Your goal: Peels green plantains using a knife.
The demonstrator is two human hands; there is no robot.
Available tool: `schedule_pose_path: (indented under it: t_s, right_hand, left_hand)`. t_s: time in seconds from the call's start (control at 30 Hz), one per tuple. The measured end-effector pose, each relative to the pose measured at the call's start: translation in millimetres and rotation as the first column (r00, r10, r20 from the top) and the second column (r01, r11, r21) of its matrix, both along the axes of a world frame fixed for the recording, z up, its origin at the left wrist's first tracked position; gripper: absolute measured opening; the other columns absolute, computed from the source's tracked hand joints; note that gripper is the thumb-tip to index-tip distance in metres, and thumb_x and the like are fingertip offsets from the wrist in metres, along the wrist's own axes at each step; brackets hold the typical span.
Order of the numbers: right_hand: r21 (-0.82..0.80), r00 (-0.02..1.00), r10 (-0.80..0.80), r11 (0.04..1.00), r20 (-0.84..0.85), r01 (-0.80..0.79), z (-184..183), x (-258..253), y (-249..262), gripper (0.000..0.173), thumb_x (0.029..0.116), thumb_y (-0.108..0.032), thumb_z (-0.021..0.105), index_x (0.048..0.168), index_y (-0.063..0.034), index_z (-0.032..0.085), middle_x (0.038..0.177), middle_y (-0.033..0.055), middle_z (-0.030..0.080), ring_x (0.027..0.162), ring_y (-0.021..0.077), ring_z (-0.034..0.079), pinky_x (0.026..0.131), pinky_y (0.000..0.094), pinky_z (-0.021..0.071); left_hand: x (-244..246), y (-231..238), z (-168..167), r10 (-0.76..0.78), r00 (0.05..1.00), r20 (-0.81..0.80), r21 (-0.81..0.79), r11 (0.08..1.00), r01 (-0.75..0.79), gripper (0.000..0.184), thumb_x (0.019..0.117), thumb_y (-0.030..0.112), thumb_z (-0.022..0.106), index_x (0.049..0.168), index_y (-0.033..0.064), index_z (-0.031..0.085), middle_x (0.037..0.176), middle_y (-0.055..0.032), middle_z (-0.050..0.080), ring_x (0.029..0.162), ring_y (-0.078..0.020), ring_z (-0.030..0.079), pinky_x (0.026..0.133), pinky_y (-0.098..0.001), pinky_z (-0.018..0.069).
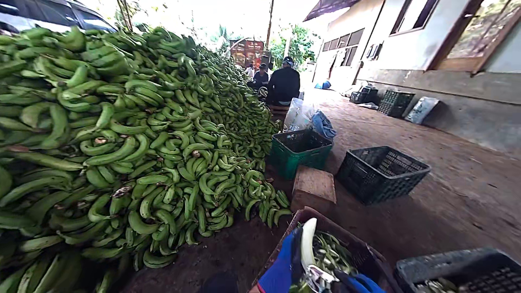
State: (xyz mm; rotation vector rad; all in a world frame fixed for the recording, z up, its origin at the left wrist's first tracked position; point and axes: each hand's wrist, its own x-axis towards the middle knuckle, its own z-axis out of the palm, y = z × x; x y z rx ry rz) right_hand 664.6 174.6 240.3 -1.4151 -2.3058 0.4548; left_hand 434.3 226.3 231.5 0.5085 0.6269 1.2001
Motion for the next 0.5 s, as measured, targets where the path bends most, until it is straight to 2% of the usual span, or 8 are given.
schedule_pose_path:
  t_s: [0.07, 0.13, 0.17, 0.27, 0.3, 0.33, 0.4, 0.5]
  right_hand:
    - [0.002, 1.0, -0.016, 1.0, 0.004, 0.016, 0.0, -8.0, 0.6, 0.051, 0.0915, -0.023, 0.068, 0.14, -0.0065, 0.063, 0.128, 0.0301, 0.064, 0.114, 0.0496, 0.064, 0.097, 0.0667, 0.0491]
    - [0.042, 0.987, -0.147, 0.988, -0.061, 0.15, -4.7, -4.2, 14.9, 0.05, 0.0905, -0.018, 0.066, 0.139, -0.0039, 0.063, 0.129, 0.0288, 0.064, 0.117, 0.0482, 0.063, 0.099, 0.0662, 0.0483]
    - [0.04, 0.967, -0.231, 0.971, -0.103, 0.236, -6.4, 2.1, 24.2, 0.049, 0.093, -0.016, 0.062, 0.14, -0.0024, 0.062, 0.132, 0.0282, 0.063, 0.121, 0.0464, 0.061, 0.102, 0.0644, 0.047]
    - [-0.184, 0.843, -0.479, 0.877, -0.244, 0.444, 1.0, 23.4, 38.5, 0.046, 0.1081, -0.019, 0.046, 0.15, -0.0023, 0.049, 0.149, 0.0223, 0.054, 0.14, 0.0323, 0.05, 0.12, 0.0483, 0.0351]
    - [-0.246, 0.785, -0.523, 0.851, -0.332, 0.464, 1.1, 23.5, 37.4, 0.046, 0.1081, -0.019, 0.047, 0.15, -0.0001, 0.048, 0.148, 0.0222, 0.054, 0.139, 0.0286, 0.052, 0.118, 0.044, 0.0366]
    - [-0.287, 0.741, -0.535, 0.844, -0.406, 0.453, 1.4, 17.3, 34.3, 0.047, 0.1058, -0.017, 0.052, 0.148, 0.0025, 0.048, 0.144, 0.0233, 0.057, 0.133, 0.0269, 0.056, 0.114, 0.0418, 0.041]
    - [-0.319, 0.771, -0.492, 0.866, -0.404, 0.385, -1.7, -4.9, 25.6, 0.058, 0.0946, -0.018, 0.067, 0.146, 0.0022, 0.05, 0.135, 0.0236, 0.062, 0.123, 0.0283, 0.062, 0.107, 0.0448, 0.0485]
    - [-0.421, 0.865, -0.435, 0.854, -0.251, 0.307, -8.6, -36.8, 14.8, 0.074, 0.0871, -0.027, 0.078, 0.152, -0.0066, 0.048, 0.134, 0.0196, 0.065, 0.124, 0.0304, 0.063, 0.109, 0.0507, 0.0469]
  left_hand:
    - [3.8, -1.4, -1.4, -0.021, 0.999, -0.034, 0.007, 1.0, 0.021, 0.038, 0.1122, 0.026, 0.026, 0.121, 0.0073, 0.058, 0.09, -0.0031, 0.068, 0.078, -0.0097, 0.066, 0.071, -0.0275, 0.0575]
    - [8.8, -6.8, -4.2, -0.077, 0.98, -0.184, 0.15, 0.983, 0.105, 0.038, 0.1116, 0.021, 0.028, 0.136, 0.0032, 0.051, 0.105, -0.0047, 0.067, 0.089, -0.0085, 0.066, 0.082, -0.0272, 0.0565]
    - [10.1, -8.5, -5.0, -0.106, 0.956, -0.274, 0.212, 0.963, 0.168, 0.04, 0.1111, 0.02, 0.029, 0.141, 0.0023, 0.049, 0.113, -0.0058, 0.066, 0.095, -0.0082, 0.065, 0.086, -0.0277, 0.0556]
    - [10.7, -10.5, -1.9, -0.091, 0.871, -0.483, 0.311, 0.912, 0.268, 0.045, 0.1099, 0.018, 0.029, 0.15, 0.0009, 0.042, 0.134, -0.0113, 0.06, 0.112, -0.0095, 0.062, 0.096, -0.0284, 0.0524]
    - [12.3, -9.2, -2.6, -0.018, 0.825, -0.565, 0.331, 0.911, 0.246, 0.046, 0.109, 0.016, 0.029, 0.15, -0.0003, 0.041, 0.137, -0.0131, 0.058, 0.115, -0.0102, 0.06, 0.098, -0.0276, 0.0503]
    - [11.8, -8.3, -2.2, 0.04, 0.764, -0.644, 0.346, 0.906, 0.245, 0.047, 0.1089, 0.013, 0.03, 0.152, -0.0024, 0.039, 0.148, -0.0178, 0.051, 0.13, -0.015, 0.054, 0.109, -0.0304, 0.0422]
    - [14.1, -8.1, -6.2, 0.034, 0.694, -0.719, 0.319, 0.903, 0.286, 0.05, 0.1087, 0.011, 0.034, 0.156, -0.004, 0.029, 0.159, -0.0235, 0.036, 0.144, -0.0241, 0.042, 0.119, -0.0364, 0.0319]
    - [20.9, -13.7, -19.6, -0.181, 0.721, -0.669, 0.15, 0.917, 0.369, 0.053, 0.1101, 0.017, 0.034, 0.161, 0.0057, 0.022, 0.155, -0.0204, 0.041, 0.127, -0.0242, 0.057, 0.101, -0.0407, 0.0512]
